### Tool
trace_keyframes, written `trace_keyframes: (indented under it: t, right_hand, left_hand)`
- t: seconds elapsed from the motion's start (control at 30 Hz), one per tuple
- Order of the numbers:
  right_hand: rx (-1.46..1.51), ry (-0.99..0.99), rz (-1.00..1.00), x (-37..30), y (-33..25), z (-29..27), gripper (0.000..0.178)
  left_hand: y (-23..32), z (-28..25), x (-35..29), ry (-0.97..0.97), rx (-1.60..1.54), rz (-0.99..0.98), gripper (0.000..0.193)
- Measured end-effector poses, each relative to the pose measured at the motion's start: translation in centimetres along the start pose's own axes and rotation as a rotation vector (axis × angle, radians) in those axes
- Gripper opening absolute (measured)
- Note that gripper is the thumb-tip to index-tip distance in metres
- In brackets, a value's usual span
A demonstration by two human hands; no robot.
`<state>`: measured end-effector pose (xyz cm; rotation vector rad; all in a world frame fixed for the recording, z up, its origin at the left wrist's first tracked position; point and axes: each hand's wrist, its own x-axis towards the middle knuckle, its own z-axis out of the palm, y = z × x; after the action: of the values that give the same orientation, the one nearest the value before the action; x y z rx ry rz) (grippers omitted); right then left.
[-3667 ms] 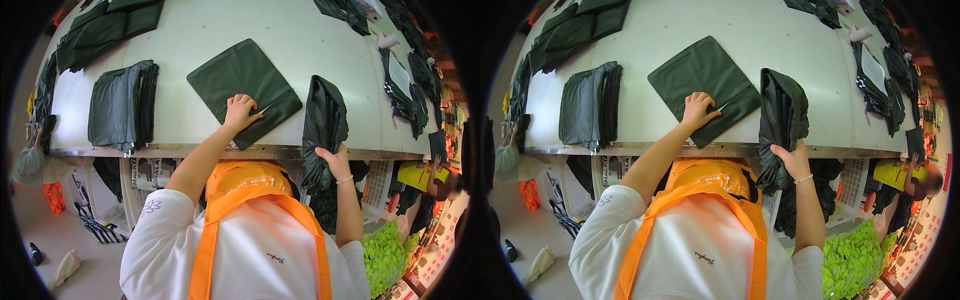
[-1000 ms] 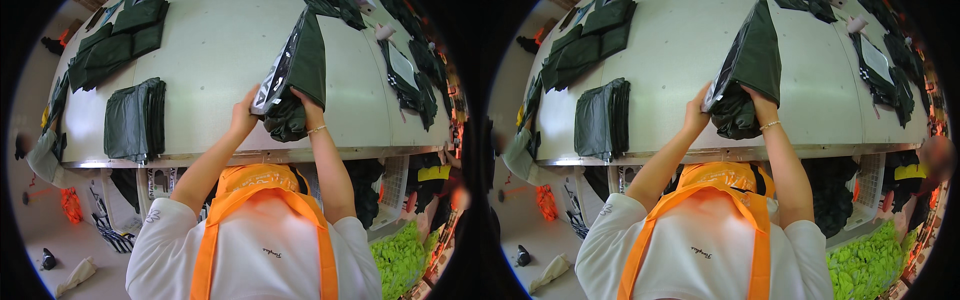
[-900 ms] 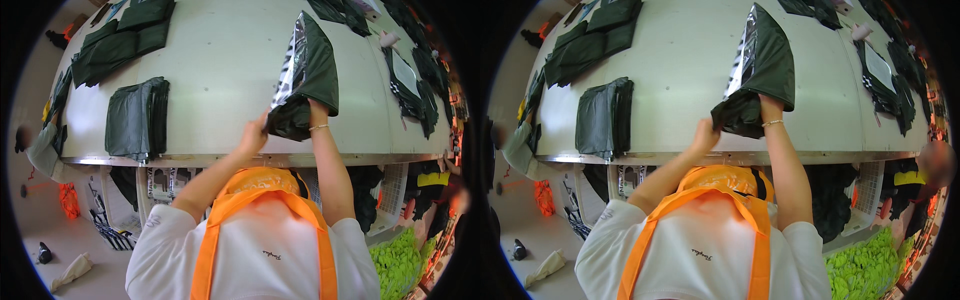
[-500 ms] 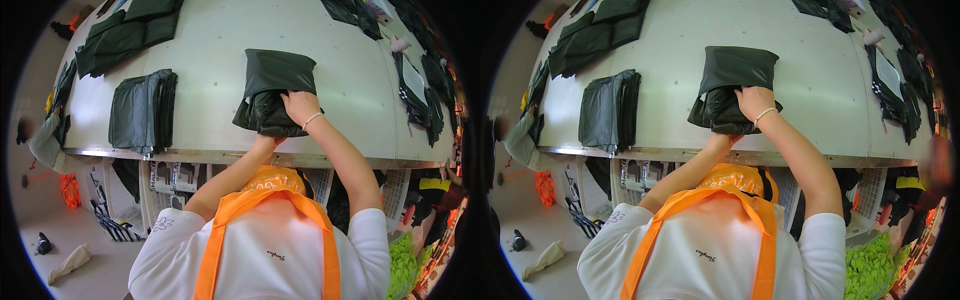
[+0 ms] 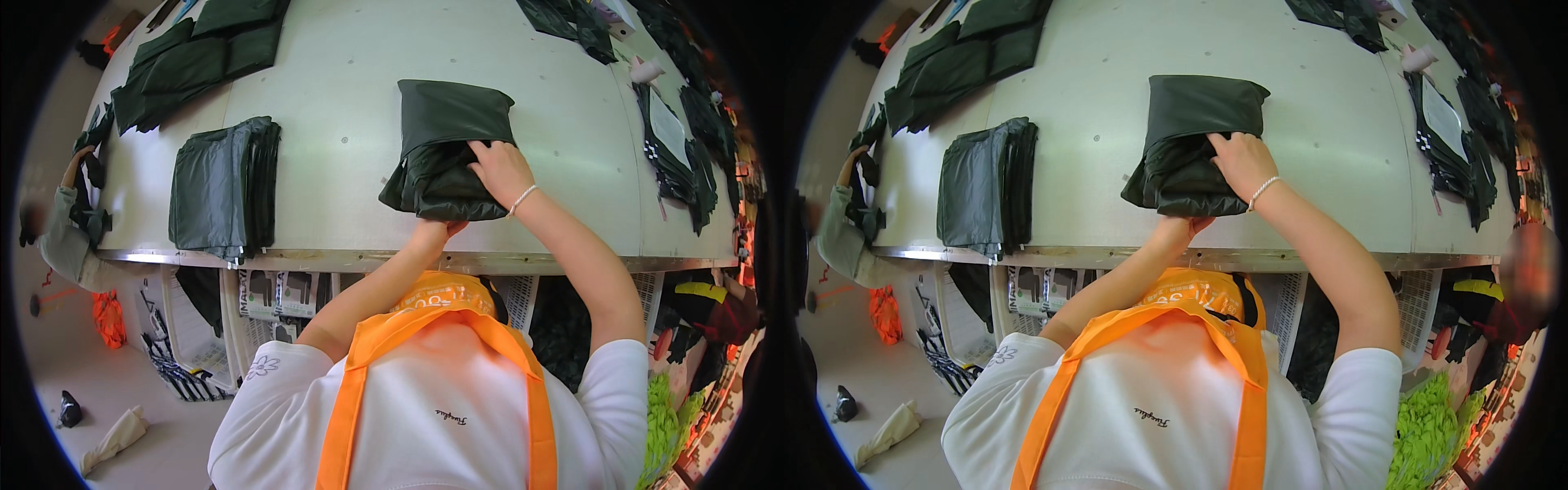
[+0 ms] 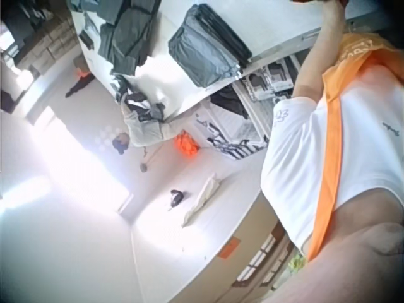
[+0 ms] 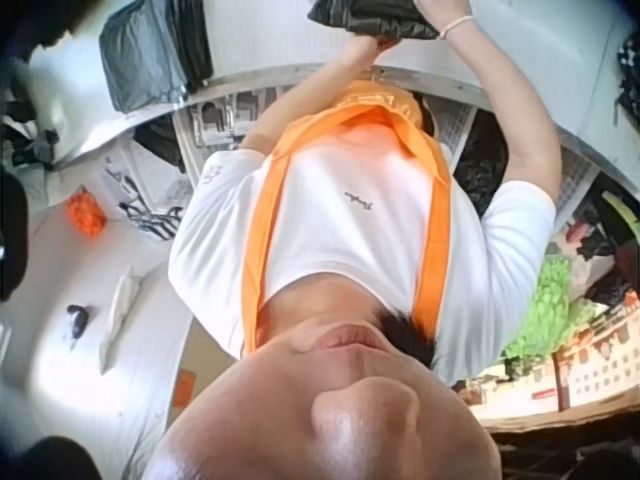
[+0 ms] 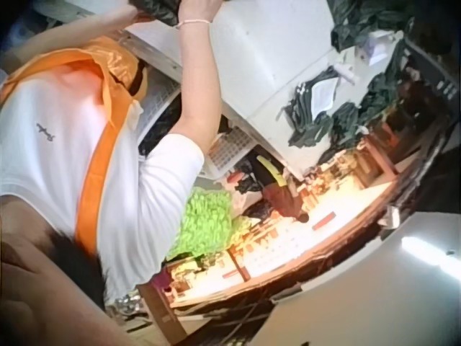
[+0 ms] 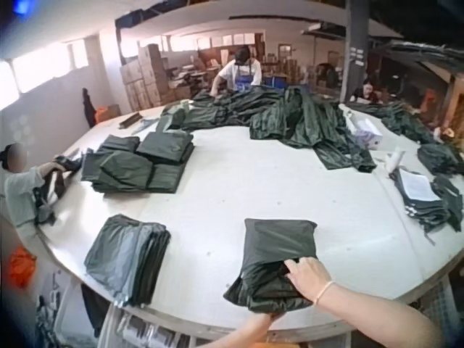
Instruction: The person folds a dark green jacket on a table. They smooth the fabric, fold the sleeves inward, fold the jacket in half, and then fold it again into a compact rectangle. The folded jacket is placed on a stack of similar items.
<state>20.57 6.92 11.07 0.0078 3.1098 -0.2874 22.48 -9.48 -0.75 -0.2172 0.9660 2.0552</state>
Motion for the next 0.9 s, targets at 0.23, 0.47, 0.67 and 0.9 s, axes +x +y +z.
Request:
trace_keyframes:
  t: [0.23, 0.47, 0.67, 0.9]
  right_hand:
    - [-0.055, 0.22, -0.087, -1.2, 0.9, 2.1, 0.034]
    - [0.049, 0.206, -0.258, -2.8, 0.9, 0.8, 0.03]
    - [0.058, 0.23, 0.017, -2.8, -0.9, 1.4, 0.044]
    - [0.131, 0.16, 0.259, -1.9, -0.8, 0.9, 0.021]
  left_hand:
    - [-0.6, -0.7, 0.2, 0.077, 0.061, -0.093, 0.034]
    - [-0.5, -0.8, 0.0, 0.043, 0.135, -0.123, 0.036]
    - [-0.3, -0.7, 0.4, 0.057, 0.17, -0.134, 0.037]
    - [-0.5, -0.5, 0.3, 0.043, 0.167, -0.101, 0.035]
